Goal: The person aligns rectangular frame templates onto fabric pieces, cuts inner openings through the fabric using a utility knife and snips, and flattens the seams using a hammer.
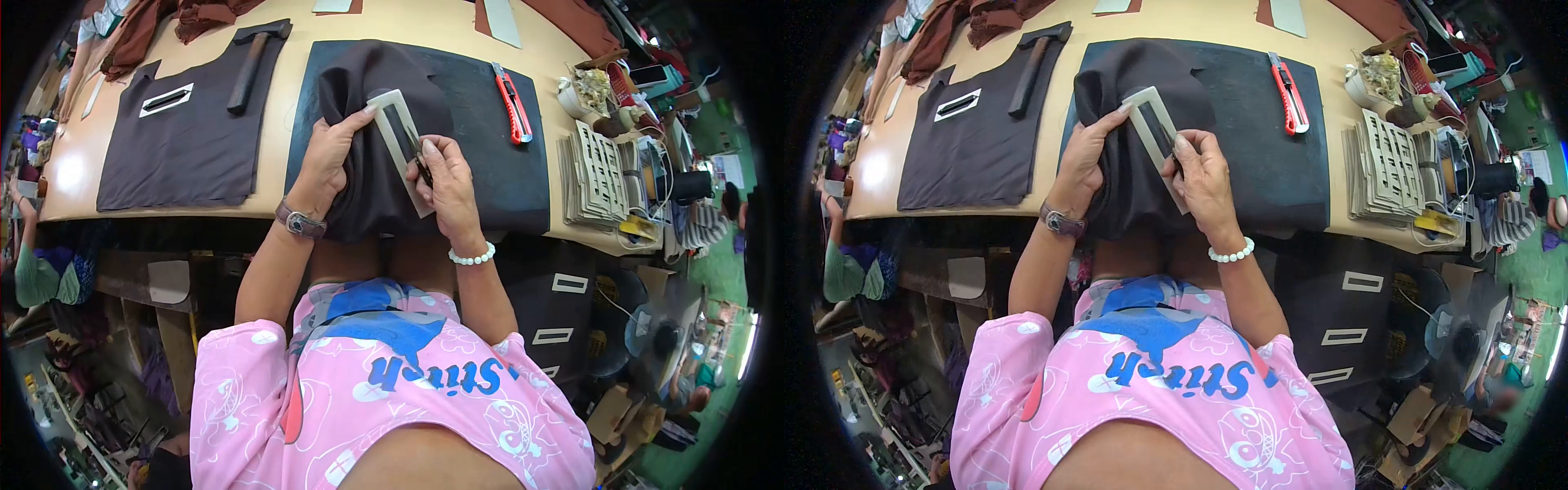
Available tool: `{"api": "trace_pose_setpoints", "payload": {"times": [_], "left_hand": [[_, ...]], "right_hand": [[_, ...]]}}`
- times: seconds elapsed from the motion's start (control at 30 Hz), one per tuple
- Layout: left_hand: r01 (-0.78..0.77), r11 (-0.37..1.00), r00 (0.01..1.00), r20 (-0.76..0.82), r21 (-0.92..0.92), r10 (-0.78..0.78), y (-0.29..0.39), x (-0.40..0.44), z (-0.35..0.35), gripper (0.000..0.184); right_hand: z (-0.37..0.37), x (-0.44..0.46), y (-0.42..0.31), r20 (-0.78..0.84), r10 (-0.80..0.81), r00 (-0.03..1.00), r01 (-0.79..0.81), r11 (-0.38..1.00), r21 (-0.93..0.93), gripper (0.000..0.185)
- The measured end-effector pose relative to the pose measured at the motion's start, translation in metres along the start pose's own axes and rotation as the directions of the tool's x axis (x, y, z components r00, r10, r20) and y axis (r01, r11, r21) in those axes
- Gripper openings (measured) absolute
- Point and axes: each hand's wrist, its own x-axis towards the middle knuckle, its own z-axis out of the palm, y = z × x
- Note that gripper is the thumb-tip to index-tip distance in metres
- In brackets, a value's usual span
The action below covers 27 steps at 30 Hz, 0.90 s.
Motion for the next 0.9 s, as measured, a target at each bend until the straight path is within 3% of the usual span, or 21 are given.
{"api": "trace_pose_setpoints", "payload": {"times": [0.17,0.37,0.67,0.9], "left_hand": [[-0.036,0.997,0.997,0.069,0.068,0.032,0.007,-0.010,0.008,0.036],[-0.053,0.985,0.984,0.176,0.167,0.023,0.014,-0.025,0.018,0.025],[-0.098,0.984,0.987,0.143,0.147,0.076,0.016,-0.031,0.021,0.018],[-0.118,0.975,0.974,0.212,0.186,0.077,0.019,-0.035,0.024,0.015]], "right_hand": [[-0.003,-0.003,-0.019,0.008,0.019,1.000,-0.019,0.997,-0.069,0.025],[0.000,-0.004,-0.035,0.033,0.014,0.999,-0.012,0.999,-0.046,0.024],[-0.001,-0.006,-0.041,0.070,0.036,0.997,-0.038,0.999,0.029,0.022],[-0.004,-0.007,-0.040,0.069,0.099,0.993,-0.101,0.994,0.038,0.020]]}}
